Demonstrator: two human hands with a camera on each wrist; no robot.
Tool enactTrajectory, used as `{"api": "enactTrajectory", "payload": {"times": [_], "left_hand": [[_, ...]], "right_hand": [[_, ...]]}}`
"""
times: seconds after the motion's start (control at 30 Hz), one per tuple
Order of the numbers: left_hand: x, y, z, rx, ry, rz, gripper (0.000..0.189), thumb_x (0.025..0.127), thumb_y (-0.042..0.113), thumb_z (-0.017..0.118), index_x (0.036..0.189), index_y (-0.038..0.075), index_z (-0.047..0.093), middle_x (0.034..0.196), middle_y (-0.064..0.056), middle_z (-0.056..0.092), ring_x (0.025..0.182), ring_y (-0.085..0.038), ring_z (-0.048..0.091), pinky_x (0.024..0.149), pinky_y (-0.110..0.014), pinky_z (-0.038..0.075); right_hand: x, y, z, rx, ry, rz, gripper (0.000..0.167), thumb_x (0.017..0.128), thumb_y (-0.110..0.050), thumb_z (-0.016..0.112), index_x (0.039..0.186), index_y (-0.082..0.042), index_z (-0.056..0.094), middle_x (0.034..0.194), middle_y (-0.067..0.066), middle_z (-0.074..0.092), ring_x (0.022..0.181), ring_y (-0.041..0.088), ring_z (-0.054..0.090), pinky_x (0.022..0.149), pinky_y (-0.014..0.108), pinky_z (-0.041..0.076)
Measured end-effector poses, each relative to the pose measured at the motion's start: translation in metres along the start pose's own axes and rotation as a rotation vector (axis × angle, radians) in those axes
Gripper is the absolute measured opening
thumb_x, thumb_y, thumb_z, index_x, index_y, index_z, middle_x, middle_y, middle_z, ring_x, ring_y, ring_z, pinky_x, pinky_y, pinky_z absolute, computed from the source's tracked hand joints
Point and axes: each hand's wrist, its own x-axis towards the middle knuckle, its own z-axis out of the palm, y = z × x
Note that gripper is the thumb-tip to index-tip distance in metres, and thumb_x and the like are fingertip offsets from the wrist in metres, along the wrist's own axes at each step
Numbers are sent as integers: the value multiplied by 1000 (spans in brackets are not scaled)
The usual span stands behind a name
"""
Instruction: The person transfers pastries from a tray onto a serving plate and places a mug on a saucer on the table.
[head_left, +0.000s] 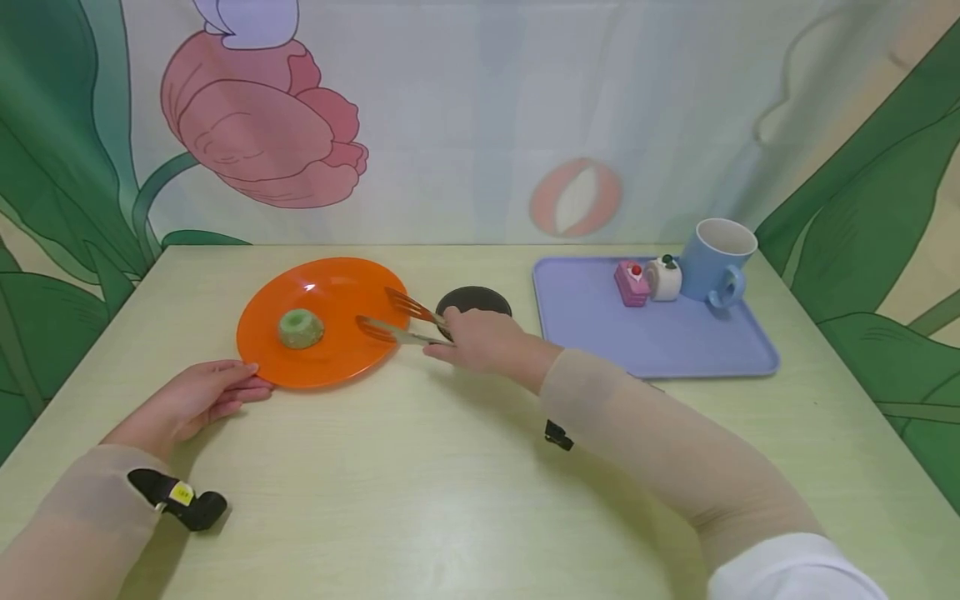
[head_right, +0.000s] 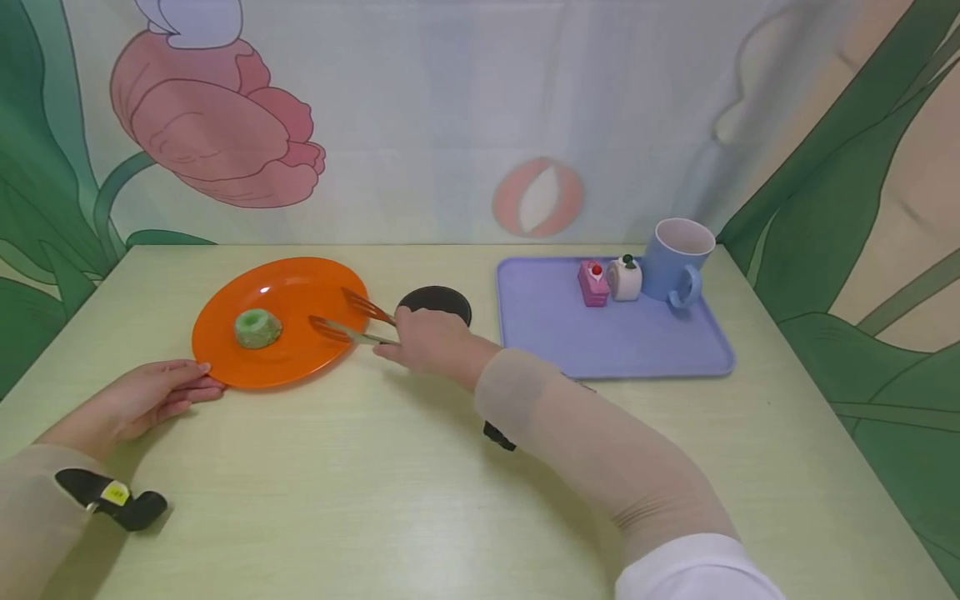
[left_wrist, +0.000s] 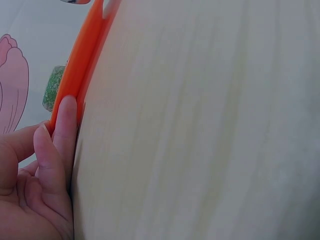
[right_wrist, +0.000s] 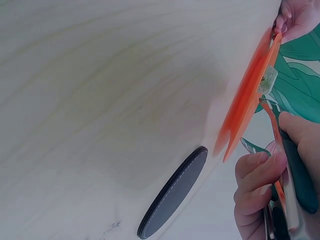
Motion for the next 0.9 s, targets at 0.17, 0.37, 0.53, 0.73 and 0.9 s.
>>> {"api": "enactTrajectory", "payload": {"times": [0.17, 0.37, 0.53, 0.73, 0.9], "left_hand": [[-1, 1, 1, 1, -3, 3, 59, 98, 34, 45, 141, -3, 28, 92, 5, 70, 89, -6, 66, 71, -16, 50], [0, -1, 0, -3, -2, 0, 59, 98, 34, 46, 141, -3, 28, 92, 5, 70, 89, -7, 66, 72, -17, 50], [0, -1, 0, 5, 4, -2, 58, 98, 34, 45, 140, -3, 29, 91, 5, 70, 88, -6, 66, 72, -17, 50], [-2, 1, 1, 15, 3, 2, 59, 99, 34, 45, 141, -3, 28, 92, 5, 70, 89, -6, 66, 72, -16, 50], [-2, 0, 1, 19, 7, 6, 58, 99, 34, 44, 141, -3, 28, 93, 4, 70, 90, -6, 66, 73, -17, 50]], "right_hand": [[-1, 3, 0, 18, 6, 13, 49, 89, -58, 48, 104, -11, 45, 77, 2, 55, 63, 18, 53, 53, 29, 41], [-3, 9, 1, 21, 12, 19, 49, 89, -57, 49, 105, -11, 45, 77, 3, 55, 63, 19, 54, 53, 30, 41], [-6, 13, -1, 7, 16, 21, 50, 89, -57, 49, 107, -10, 46, 79, 4, 57, 65, 21, 55, 55, 31, 43], [-10, 16, -2, 7, 19, 31, 50, 89, -56, 49, 107, -9, 46, 80, 5, 58, 67, 22, 56, 56, 32, 43], [-12, 20, -3, 33, 20, 40, 50, 89, -56, 50, 106, -9, 46, 80, 5, 57, 68, 22, 55, 56, 32, 42]]}}
